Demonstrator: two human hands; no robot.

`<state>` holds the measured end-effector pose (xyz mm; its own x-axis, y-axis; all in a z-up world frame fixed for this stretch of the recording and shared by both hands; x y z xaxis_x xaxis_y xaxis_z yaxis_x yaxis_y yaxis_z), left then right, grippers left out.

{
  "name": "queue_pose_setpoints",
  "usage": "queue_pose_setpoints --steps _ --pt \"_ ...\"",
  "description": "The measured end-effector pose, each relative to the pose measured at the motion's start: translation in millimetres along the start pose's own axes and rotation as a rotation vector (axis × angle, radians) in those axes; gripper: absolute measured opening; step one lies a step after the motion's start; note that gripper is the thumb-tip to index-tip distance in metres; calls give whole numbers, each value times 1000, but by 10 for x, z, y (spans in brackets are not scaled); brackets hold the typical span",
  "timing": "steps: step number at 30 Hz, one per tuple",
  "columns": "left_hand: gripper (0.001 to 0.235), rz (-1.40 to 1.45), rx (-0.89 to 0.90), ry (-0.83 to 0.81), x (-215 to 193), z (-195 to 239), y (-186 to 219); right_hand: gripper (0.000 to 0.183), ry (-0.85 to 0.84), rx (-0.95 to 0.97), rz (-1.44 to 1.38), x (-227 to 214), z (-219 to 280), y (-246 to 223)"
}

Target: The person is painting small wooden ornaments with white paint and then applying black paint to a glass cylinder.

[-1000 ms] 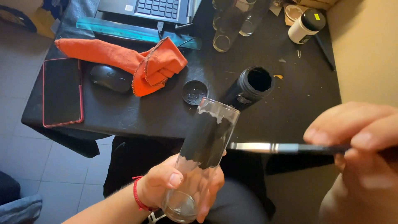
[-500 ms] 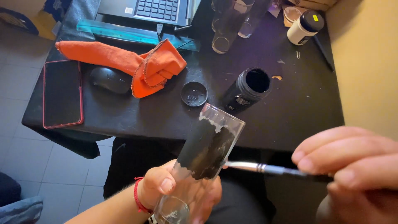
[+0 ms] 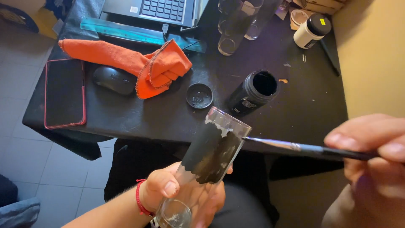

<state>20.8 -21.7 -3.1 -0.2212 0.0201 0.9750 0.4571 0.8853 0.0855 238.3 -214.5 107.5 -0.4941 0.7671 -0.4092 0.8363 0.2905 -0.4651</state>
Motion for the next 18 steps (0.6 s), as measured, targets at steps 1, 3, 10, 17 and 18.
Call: queue_pose_setpoints --steps 1,3,10,17,18 --pt "94 1 1 -1 -26 2 -6 15 -2 0 0 107 -13 -123" --pt "95 8 -3 -24 -70 -1 -14 16 135 63 -57 281 -39 -345" --pt "95 -25 28 4 2 6 8 26 -172 90 -45 -334 175 -34" --pt "95 -39 16 -15 -58 -14 9 9 -156 231 -615 99 -271 -81" --pt "96 -41 27 -5 -62 -12 3 15 -145 519 -1076 147 -303 13"
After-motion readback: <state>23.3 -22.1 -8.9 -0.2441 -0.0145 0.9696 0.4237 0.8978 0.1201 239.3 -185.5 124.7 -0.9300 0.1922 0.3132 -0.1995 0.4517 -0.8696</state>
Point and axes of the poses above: each hand's wrist, its own z-axis away from the middle knuckle, its own x-axis out of the palm, y = z × x, the point moved 3 cm from there along -z, towards the middle knuckle, and after that the axes turned 8 degrees about -x, right-handed, at the moved point
